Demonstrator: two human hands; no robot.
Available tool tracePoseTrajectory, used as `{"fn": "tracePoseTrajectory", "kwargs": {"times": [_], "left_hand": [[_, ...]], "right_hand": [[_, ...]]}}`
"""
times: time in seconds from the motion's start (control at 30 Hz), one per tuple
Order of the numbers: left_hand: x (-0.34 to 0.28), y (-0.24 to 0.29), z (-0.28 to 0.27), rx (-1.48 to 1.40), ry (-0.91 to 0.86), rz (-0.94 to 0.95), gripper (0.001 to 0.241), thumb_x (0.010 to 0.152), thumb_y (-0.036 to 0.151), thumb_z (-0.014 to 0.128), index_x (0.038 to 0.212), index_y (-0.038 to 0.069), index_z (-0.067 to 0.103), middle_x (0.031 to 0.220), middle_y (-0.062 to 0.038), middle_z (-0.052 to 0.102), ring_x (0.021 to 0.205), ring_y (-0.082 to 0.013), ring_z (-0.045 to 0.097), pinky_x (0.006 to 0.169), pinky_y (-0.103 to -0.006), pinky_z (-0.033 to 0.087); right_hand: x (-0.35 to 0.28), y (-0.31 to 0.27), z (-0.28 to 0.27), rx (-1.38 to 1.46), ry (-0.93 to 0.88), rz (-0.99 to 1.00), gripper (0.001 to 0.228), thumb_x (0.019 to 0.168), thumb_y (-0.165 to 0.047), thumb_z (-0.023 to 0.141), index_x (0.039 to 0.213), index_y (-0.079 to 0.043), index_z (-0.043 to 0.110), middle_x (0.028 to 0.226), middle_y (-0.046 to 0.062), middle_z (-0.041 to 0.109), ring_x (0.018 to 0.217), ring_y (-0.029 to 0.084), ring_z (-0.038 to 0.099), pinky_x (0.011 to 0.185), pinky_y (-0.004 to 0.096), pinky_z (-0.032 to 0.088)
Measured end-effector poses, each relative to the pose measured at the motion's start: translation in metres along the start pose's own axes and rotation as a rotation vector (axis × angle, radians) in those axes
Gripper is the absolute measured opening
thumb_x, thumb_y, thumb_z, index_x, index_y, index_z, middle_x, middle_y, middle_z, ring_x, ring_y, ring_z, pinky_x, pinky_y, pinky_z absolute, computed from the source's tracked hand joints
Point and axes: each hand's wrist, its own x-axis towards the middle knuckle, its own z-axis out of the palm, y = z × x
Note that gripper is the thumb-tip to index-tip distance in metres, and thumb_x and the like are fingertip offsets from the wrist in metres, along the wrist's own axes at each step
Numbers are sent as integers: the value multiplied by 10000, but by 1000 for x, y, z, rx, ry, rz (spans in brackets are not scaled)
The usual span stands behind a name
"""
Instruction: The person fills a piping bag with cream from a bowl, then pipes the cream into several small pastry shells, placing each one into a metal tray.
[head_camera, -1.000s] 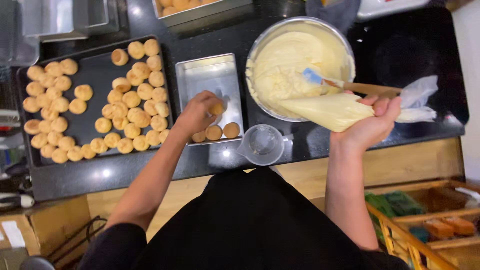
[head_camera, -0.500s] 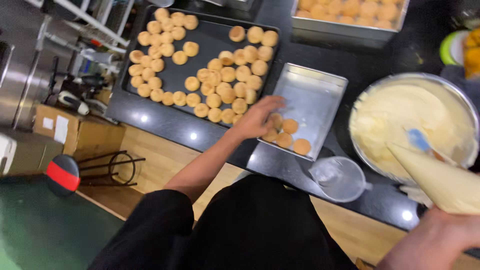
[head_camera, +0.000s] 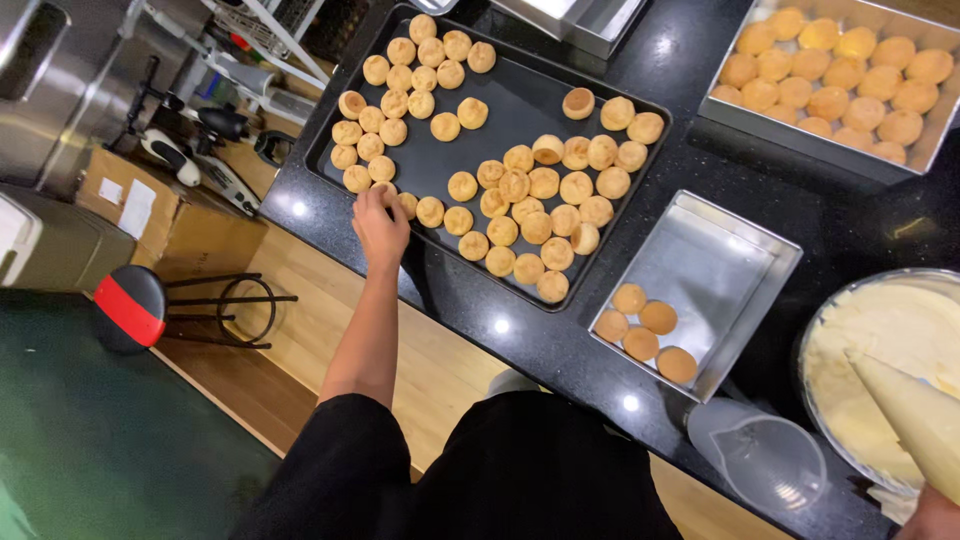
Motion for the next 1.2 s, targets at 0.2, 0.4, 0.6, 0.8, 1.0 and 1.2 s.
{"fn": "tracePoseTrajectory", "kwargs": {"times": [0.2,0.4,0.6,0.8,1.0,1.2], "left_hand": [[43,-4,9,128,100,-79,346,889,213,746,1197,77,666,1206,-104,653,1142,-351,570,924,-495,373],[68,-21,33,19,-3,-193,382,891,223,760,1252,100,734,1072,-96,708,1110,-280,590,1018,-471,352],[64,-55,61,28,2,-159,296,899,211,758,1178,110,761,929,-47,757,1061,-268,593,960,-480,312],[71,-52,60,175,108,16,151,889,158,770,1028,130,820,885,-80,749,886,-312,654,860,-577,335],[-3,136,36,-1074,-150,-245,304,944,93,806,1227,31,713,1156,-81,759,1026,-140,709,935,-274,586],[-120,325,-38,-1844,-993,-784,358,976,-25,595,1333,-48,604,1268,-153,691,1127,-233,694,978,-376,590]], "right_hand": [[0,-2,62,-38,-54,4,319,1119,-333,441,1302,-72,458,1316,103,538,1290,301,564,1145,538,496],[3,8,80,-77,-122,33,392,1163,-344,420,1430,-62,475,1434,96,538,1405,271,540,1216,495,460],[46,83,16,353,216,407,461,1183,-377,422,1495,-74,576,1437,81,616,1411,274,594,1203,514,494],[64,79,6,915,262,368,443,1170,-433,329,840,-182,485,919,-15,637,1120,389,651,1080,617,453],[52,19,45,879,407,429,560,1133,-503,265,776,-151,512,803,-21,576,1067,348,633,1123,653,451],[38,-9,46,932,306,372,514,1103,-491,323,689,-191,368,740,-20,513,848,315,537,983,613,475]]}}
